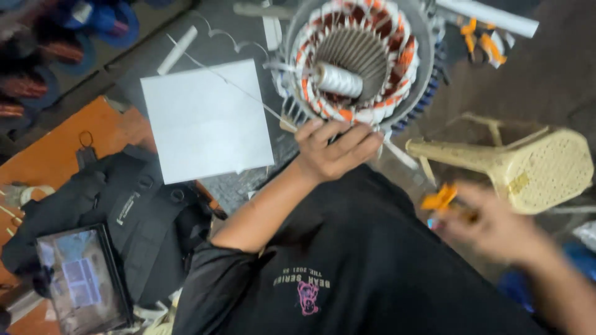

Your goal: Repairing an electric motor by lacing the stator windings with string and applying sealant

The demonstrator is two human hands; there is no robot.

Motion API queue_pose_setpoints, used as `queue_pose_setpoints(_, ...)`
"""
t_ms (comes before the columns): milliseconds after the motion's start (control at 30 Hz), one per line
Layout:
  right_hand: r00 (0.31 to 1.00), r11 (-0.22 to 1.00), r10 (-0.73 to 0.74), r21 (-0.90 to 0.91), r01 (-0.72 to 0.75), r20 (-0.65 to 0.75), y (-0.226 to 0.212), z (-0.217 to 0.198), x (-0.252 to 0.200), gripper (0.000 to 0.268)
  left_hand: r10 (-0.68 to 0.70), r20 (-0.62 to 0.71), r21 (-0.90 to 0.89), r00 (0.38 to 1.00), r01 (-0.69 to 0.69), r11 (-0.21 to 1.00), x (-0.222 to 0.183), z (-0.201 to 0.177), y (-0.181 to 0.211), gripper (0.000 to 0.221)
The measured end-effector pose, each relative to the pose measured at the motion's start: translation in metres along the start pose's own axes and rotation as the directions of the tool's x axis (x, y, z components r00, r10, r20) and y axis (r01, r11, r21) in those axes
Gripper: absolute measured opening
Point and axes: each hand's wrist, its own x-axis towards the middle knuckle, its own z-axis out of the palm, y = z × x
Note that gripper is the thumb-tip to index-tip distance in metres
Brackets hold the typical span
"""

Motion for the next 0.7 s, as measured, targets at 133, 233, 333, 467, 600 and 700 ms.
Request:
queue_pose_setpoints(133, 0.972, 0.890, -0.204, 0.436, 0.135, 0.115, -0.037, -0.014, 0.006, 0.021, 0.004, -0.017, 0.007, 1.000, -0.004, 1.000, -0.010, 0.009, -0.003, 0.010)
queue_pose_setpoints(233, 0.995, 0.964, 0.021, 0.261, -0.047, 0.101, -0.027, -0.014, 0.002, 0.012, -0.006, -0.066, -0.036, 0.998, 0.004, 0.999, -0.012, 0.007, 0.001, 0.011)
queue_pose_setpoints(333, 0.994, 0.948, -0.098, 0.307, 0.079, 0.046, -0.010, 0.002, 0.003, 0.023, -0.002, -0.024, 0.007, 1.000, 0.002, 1.000, -0.007, 0.005, -0.005, 0.020)
queue_pose_setpoints(467, 0.993, 0.948, 0.065, 0.304, -0.094, 0.103, -0.002, -0.001, -0.002, 0.028, -0.002, 0.026, -0.003, 1.000, 0.002, 1.000, -0.019, -0.001, 0.001, 0.011)
queue_pose_setpoints(600, 0.974, 0.943, -0.058, 0.331, -0.018, 0.219, -0.025, -0.016, 0.003, 0.007, 0.007, -0.024, 0.009, 1.000, -0.007, 1.000, -0.017, 0.008, -0.002, 0.006)
queue_pose_setpoints(700, 0.990, 0.987, -0.119, 0.116, 0.110, 0.075, -0.011, -0.028, 0.024, 0.017, 0.043, 0.021, 0.024, 0.999, -0.043, 0.999, -0.027, 0.009, -0.006, 0.012)
